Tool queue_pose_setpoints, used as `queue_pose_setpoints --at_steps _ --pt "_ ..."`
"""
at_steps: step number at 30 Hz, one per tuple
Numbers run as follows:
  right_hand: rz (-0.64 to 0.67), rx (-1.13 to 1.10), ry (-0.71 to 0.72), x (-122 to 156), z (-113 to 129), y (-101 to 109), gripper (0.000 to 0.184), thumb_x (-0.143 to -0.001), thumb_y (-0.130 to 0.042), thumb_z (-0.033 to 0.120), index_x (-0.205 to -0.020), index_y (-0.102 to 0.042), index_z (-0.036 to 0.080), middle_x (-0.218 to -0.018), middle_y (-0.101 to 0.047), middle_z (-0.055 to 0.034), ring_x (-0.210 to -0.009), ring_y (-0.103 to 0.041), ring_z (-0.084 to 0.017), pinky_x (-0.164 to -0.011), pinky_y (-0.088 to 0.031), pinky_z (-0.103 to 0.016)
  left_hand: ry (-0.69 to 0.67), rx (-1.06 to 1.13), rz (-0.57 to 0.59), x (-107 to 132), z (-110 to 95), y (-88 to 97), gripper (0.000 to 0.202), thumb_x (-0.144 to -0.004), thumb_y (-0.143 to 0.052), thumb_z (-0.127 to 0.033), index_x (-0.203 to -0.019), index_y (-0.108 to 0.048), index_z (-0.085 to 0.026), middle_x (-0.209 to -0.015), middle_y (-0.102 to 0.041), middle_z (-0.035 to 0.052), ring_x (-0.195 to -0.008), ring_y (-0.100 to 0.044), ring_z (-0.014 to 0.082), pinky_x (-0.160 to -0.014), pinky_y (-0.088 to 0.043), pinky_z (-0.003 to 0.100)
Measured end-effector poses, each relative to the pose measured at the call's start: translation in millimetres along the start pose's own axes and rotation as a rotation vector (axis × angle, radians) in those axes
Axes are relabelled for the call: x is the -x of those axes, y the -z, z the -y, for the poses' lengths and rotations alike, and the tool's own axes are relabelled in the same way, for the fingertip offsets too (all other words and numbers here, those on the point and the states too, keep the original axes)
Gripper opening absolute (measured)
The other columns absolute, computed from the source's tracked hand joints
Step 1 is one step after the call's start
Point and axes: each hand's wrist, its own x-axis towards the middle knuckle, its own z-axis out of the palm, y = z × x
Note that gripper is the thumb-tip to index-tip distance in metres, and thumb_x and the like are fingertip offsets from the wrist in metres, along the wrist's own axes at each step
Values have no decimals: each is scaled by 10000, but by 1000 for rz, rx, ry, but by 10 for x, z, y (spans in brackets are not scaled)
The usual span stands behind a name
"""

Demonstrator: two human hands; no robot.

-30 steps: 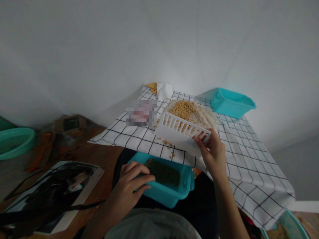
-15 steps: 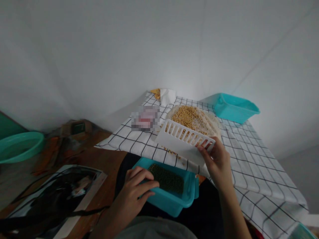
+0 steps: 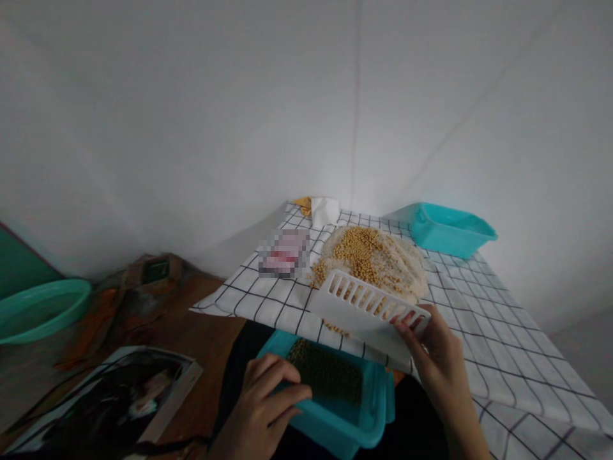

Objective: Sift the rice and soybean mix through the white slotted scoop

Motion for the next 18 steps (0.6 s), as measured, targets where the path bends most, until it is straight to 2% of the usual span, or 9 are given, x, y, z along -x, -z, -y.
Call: queue_pose_setpoints --at_steps 6,8,11,14,15,18 --pt "41 -72 -45 91 15 -2 220 -860 -672 435 -845 -627 221 -715 -651 3 -606 -586 -143 -536 -456 -225 11 -21 6 91 20 -80 379 -745 -544 64 -896 -686 -254 -851 -615 12 -840 -548 193 -759 -442 303" --pt "0 -156 -82 98 -1 33 215 -834 -707 420 -832 -625 221 -717 -637 7 -623 -583 -144 -552 -459 -227 4 -37 1 92 18 -80 381 -742 -540 58 -899 -686 -257 -850 -618 13 -836 -554 193 -752 -452 299" --pt "-223 -323 -139 57 -32 104 226 -761 -779 374 -847 -636 221 -813 -679 -9 -747 -634 -161 -651 -491 -240 -33 -52 6 80 16 -66 389 -759 -533 52 -917 -688 -267 -850 -624 9 -829 -563 185 -749 -461 285" --pt "-476 -508 -215 -16 -108 188 311 -696 -811 346 -948 -676 222 -939 -728 -34 -910 -679 -199 -751 -517 -268 -50 -66 20 83 26 -70 382 -781 -541 43 -940 -687 -272 -859 -627 4 -842 -566 180 -765 -456 278" --pt "-528 -556 -249 -40 -156 218 347 -686 -810 344 -985 -684 219 -952 -735 -38 -927 -687 -211 -753 -524 -278 -43 -73 27 89 30 -78 378 -784 -543 42 -939 -685 -271 -862 -629 3 -851 -566 180 -773 -450 279" --pt "-581 -615 -354 -105 -373 312 372 -689 -787 353 -1019 -690 211 -947 -743 -31 -846 -701 -222 -674 -538 -295 -25 -104 34 103 27 -106 375 -785 -532 41 -920 -681 -276 -857 -637 -2 -862 -565 184 -797 -427 294"
